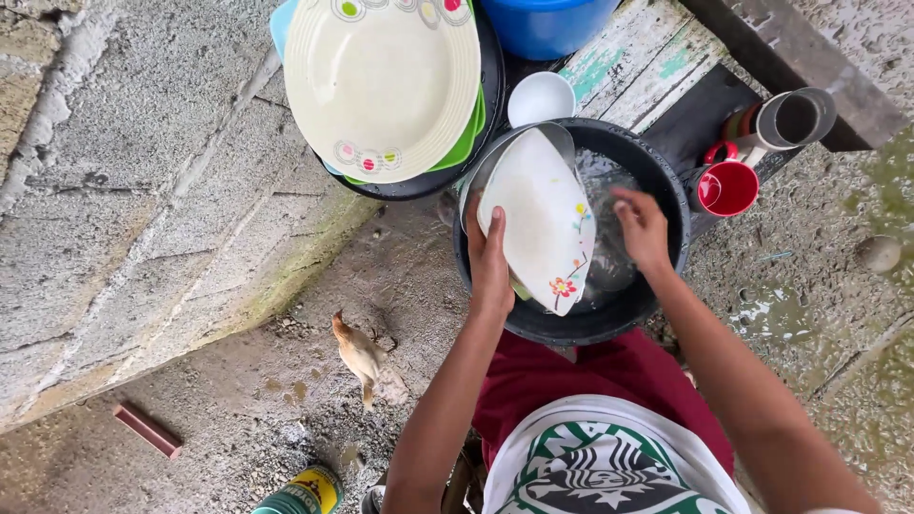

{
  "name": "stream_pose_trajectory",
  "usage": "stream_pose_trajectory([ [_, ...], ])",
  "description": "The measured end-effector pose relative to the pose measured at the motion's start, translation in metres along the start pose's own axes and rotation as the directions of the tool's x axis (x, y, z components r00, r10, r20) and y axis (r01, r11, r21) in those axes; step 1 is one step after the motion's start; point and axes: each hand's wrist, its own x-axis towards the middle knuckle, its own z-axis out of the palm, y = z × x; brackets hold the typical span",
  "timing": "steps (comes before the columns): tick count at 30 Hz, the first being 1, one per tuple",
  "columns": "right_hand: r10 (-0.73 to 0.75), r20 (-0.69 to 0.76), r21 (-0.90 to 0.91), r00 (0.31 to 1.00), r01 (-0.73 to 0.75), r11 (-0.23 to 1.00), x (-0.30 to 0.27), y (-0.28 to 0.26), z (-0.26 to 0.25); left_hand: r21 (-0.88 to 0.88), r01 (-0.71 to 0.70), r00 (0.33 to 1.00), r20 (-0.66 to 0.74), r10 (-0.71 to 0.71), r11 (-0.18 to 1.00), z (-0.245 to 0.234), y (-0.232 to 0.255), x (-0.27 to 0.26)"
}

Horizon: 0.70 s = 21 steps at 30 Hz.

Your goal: Rinsing and organizing various kitchenware including plates, bowls, and cups in an outdoor washing area.

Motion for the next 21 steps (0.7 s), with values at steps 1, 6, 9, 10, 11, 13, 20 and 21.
stream_pose_trajectory([
  [1,0.274,-0.26,0.132,0.926,-0.247,0.96,0.006,0.02,0.006,0.05,0.0,1.0,0.012,0.0,0.999,0.005,0.006,-0.012],
  [6,0.575,0.143,0.947,0.806,-0.279,0.156,0.021,-0.006,0.046,0.092,-0.028,1.0,0.016,0.026,0.995,0.012,-0.007,-0.02],
  [9,0.266,0.179,0.763,0.947,-0.304,0.57,-0.001,-0.117,0.057,0.118,-0.052,0.997,0.058,0.045,0.992,0.014,-0.022,-0.016],
  [10,0.072,0.302,0.427,0.951,-0.203,0.881,-0.01,-0.155,0.06,0.144,-0.095,0.992,0.091,0.082,0.985,0.015,-0.028,-0.015],
  [11,0.073,0.301,0.426,0.951,-0.203,0.882,-0.014,-0.158,0.064,0.142,-0.094,0.992,0.092,0.081,0.985,0.019,-0.026,-0.019],
  [13,-0.128,0.366,0.034,0.922,0.124,0.992,-0.022,-0.166,0.074,0.123,-0.144,0.984,0.12,0.129,0.982,0.026,-0.02,-0.028],
  [20,-0.004,0.351,-0.685,0.936,0.26,0.68,-0.029,-0.064,0.023,0.181,-0.185,0.981,0.087,0.172,0.966,0.008,-0.022,-0.03],
  [21,-0.03,0.247,-0.668,0.969,0.193,0.719,-0.034,-0.055,0.019,0.177,-0.164,0.985,0.078,0.152,0.97,0.01,-0.022,-0.031],
])
